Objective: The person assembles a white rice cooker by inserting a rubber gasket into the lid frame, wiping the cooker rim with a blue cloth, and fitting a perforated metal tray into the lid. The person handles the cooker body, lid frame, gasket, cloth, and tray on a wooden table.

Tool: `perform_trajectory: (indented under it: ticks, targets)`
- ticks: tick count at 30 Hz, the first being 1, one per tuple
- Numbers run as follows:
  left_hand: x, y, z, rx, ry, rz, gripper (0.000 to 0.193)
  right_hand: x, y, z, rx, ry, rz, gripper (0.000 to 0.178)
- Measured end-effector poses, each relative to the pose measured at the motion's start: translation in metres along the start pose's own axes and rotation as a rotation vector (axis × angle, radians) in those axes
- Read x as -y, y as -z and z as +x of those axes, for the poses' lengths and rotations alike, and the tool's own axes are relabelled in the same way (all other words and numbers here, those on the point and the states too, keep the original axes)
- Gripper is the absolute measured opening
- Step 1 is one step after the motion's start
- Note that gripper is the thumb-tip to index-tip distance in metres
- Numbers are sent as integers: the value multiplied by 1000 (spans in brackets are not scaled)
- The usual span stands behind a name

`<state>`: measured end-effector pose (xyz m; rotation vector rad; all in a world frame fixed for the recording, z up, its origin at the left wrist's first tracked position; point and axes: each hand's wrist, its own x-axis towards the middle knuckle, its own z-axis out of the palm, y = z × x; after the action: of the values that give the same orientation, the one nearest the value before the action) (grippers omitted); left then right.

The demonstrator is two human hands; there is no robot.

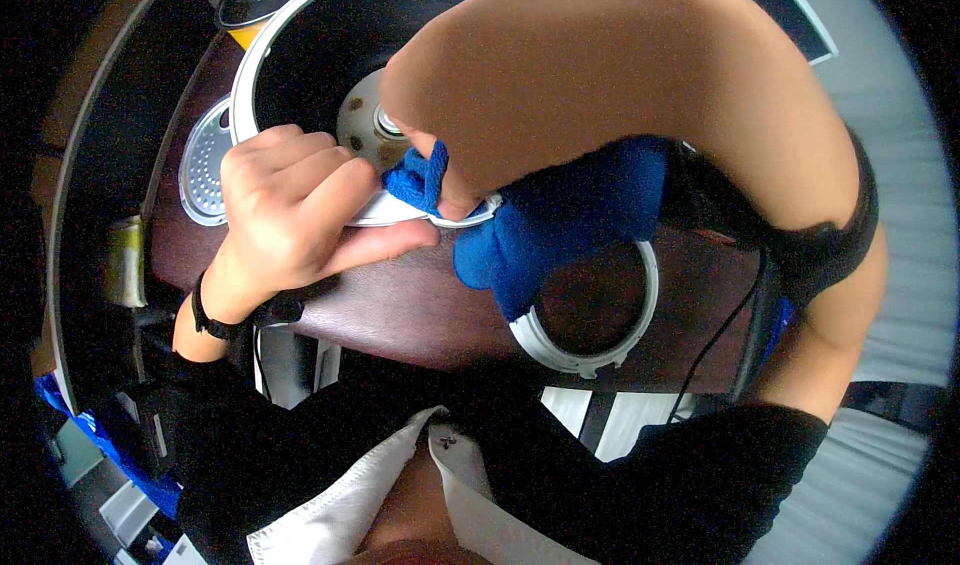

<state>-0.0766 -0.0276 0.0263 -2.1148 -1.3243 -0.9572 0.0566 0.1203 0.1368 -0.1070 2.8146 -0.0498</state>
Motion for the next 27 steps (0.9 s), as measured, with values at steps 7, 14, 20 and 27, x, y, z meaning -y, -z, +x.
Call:
perform_trajectory:
  ticks: [7,14,20,27]
  targets:
    - [-1,2,2,14,9,13,50,-4,26,23,406,-207,122,38]
    - [-2,1,2,17,15,16,50,-11,20,13,330,-226,199,38]
    - [-1,7,2,94,14,67,45,-24,15,0,273,-286,120,39]
    - [17,3,2,56,-59,-31,51,-35,1,-25,29,-290,56,40]
